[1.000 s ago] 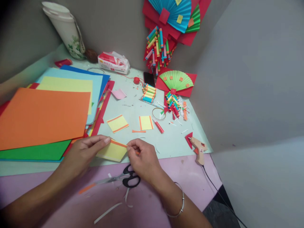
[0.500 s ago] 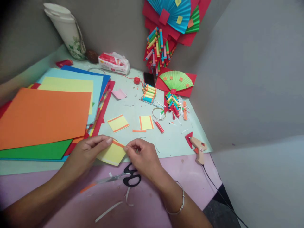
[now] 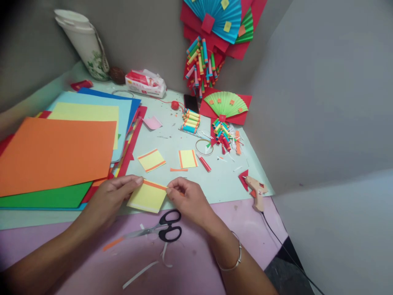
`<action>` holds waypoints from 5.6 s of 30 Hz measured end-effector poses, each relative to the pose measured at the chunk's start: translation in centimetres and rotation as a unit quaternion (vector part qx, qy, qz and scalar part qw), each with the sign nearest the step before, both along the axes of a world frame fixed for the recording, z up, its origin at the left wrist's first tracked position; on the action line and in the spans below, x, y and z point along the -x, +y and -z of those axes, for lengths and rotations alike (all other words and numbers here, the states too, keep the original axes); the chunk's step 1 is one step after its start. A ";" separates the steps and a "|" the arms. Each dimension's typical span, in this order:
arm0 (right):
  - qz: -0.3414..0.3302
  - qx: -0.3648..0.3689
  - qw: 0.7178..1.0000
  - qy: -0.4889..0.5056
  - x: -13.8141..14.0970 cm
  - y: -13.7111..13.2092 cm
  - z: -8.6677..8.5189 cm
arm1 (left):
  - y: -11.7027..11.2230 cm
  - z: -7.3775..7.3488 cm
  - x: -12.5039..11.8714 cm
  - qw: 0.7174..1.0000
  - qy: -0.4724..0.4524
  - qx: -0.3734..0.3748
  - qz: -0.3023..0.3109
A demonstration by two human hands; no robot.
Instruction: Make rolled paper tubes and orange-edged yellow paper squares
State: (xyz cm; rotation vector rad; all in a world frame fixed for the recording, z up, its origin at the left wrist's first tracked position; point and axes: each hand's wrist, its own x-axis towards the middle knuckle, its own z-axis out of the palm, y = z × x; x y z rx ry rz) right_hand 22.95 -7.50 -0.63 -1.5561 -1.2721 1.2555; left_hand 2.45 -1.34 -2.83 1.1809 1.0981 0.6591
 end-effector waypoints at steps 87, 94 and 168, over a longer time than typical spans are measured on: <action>-0.392 -0.087 0.798 -0.450 2.2 -5.2 -2.2 | 1.6 -2.1 0.7 0.991 -0.065 0.088 -0.080; -0.362 -0.054 0.887 -0.282 0.6 -4.7 -2.9 | 1.7 -2.0 0.8 0.990 -0.080 0.077 -0.088; -0.076 -0.064 0.994 -0.051 0.0 -1.8 0.5 | 0.6 -1.4 0.1 0.978 -0.148 0.125 -0.072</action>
